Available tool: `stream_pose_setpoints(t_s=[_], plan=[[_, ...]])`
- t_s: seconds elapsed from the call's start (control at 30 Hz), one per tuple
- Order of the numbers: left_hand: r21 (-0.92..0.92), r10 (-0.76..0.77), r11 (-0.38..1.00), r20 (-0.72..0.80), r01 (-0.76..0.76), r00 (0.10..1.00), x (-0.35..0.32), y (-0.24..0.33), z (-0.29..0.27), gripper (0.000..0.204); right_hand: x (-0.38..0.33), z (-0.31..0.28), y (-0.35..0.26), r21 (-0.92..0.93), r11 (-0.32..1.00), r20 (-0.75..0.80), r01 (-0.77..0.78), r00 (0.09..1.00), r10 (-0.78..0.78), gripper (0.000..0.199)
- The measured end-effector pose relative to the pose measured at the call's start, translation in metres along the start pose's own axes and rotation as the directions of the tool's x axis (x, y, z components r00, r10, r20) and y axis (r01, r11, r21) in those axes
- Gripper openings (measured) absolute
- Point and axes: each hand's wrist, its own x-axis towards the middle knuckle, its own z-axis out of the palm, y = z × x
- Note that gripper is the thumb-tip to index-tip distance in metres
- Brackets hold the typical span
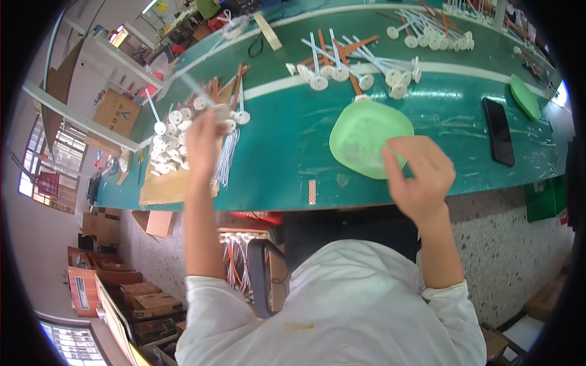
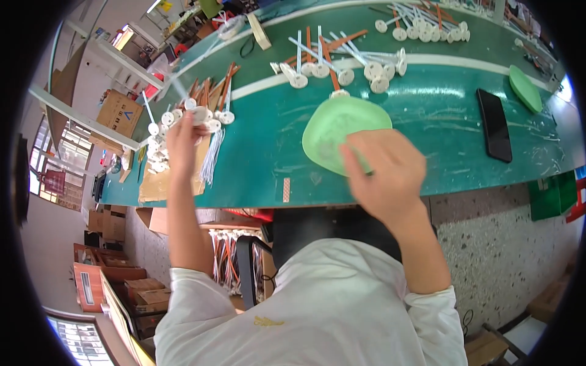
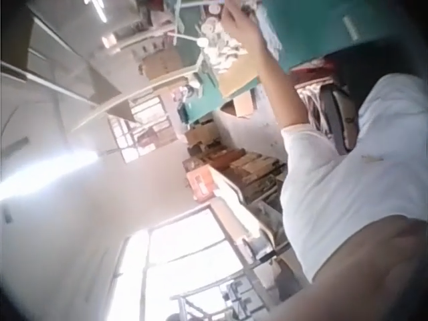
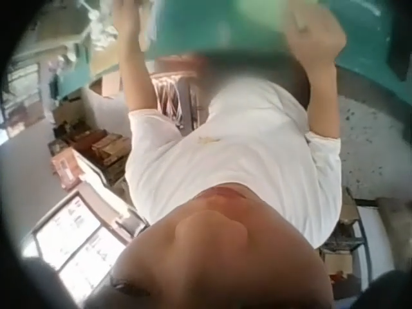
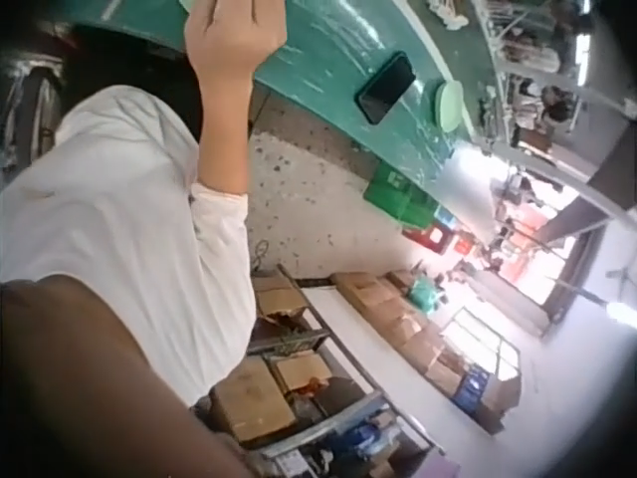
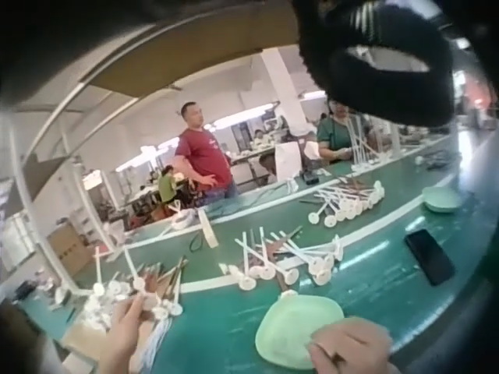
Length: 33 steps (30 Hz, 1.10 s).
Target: Assembling LED light strips by fitting them into plastic bases and connecting wires.
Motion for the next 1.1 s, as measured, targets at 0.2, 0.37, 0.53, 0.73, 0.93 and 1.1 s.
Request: stream_pose_setpoints(t_s=[0.2,0.37,0.53,0.73,0.93,1.1], plan=[[0.454,-0.182,0.890,0.294,0.031,0.938,0.090,-0.032,-0.098,0.039,-0.008,-0.019,0.046,-0.106,0.963,-0.016,-0.249,0.968,0.249,0.008],[0.930,-0.234,0.185,0.356,-0.318,0.905,0.092,-0.023,-0.092,0.043,0.005,-0.025,0.061,-0.140,0.952,0.054,-0.273,0.958,0.283,0.006],[0.901,0.190,0.272,0.292,-0.336,0.937,0.059,0.025,-0.048,0.030,0.035,-0.036,0.071,-0.127,0.944,0.122,-0.303,0.940,0.319,0.006],[0.543,0.424,0.603,0.403,-0.585,0.811,0.057,0.021,0.096,0.035,-0.011,-0.013,0.088,-0.289,0.908,0.051,-0.304,0.942,0.332,0.008],[0.545,0.591,0.476,0.383,-0.690,0.710,0.062,0.045,0.186,0.037,-0.024,-0.030,0.107,-0.337,0.819,-0.145,-0.464,0.885,0.442,0.011],[0.526,0.521,0.574,0.358,-0.628,0.775,0.079,0.029,0.221,0.016,-0.027,-0.025,0.103,-0.303,0.832,-0.040,-0.465,0.878,0.476,0.012]])
